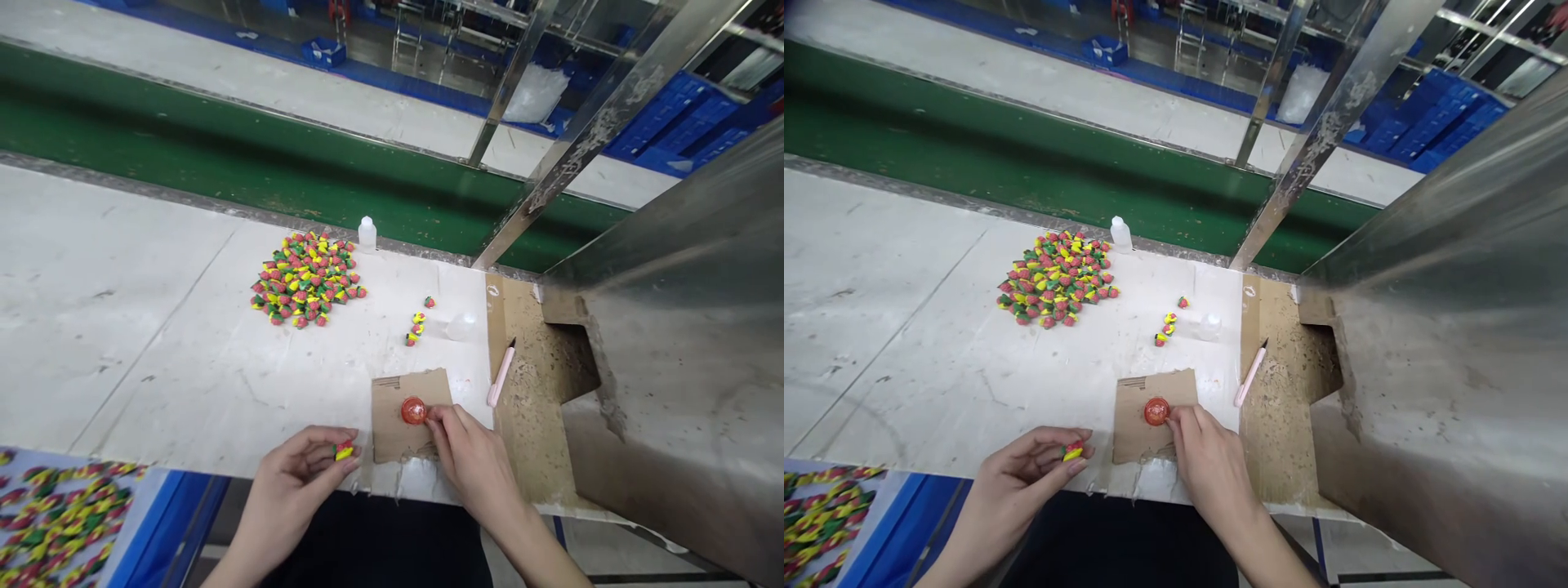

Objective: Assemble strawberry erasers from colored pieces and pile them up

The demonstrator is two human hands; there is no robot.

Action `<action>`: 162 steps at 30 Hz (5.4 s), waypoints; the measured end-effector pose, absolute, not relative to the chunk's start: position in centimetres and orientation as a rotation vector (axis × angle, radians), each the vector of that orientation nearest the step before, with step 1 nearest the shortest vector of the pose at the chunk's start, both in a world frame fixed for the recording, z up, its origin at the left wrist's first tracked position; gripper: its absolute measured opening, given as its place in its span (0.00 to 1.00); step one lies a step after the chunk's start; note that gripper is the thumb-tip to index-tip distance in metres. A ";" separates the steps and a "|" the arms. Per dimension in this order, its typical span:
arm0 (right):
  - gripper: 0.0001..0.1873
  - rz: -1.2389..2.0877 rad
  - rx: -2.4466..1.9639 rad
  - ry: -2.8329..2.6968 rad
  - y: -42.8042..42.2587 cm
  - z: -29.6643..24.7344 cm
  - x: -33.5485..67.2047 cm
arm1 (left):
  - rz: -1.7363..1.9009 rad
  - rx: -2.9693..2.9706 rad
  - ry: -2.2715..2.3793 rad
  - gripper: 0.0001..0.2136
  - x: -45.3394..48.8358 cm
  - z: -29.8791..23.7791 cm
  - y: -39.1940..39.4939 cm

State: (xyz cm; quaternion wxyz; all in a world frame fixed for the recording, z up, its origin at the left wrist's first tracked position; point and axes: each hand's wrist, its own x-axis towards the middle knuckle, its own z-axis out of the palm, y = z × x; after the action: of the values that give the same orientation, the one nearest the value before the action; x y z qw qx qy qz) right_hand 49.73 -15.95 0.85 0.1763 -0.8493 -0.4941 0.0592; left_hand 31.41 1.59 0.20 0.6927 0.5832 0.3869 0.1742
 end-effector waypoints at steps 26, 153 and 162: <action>0.16 0.206 -1.887 -1.375 -16.0 9.2 45.9 | 0.582 1.386 0.413 0.19 33.6 5.9 -1.5; 0.29 1.521 -0.603 -0.177 -17.3 3.9 43.5 | 0.508 1.686 0.037 0.12 34.8 5.2 -2.8; 0.37 1.405 -1.036 -0.347 -21.2 2.6 44.9 | 0.341 1.547 0.530 0.12 34.9 2.3 -2.0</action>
State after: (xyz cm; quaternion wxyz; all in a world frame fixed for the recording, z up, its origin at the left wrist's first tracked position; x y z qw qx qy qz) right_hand 44.86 -21.15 2.62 0.6296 -0.4522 -0.1514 0.6133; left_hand 34.94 -2.02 2.28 0.6710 0.6867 0.2352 0.1514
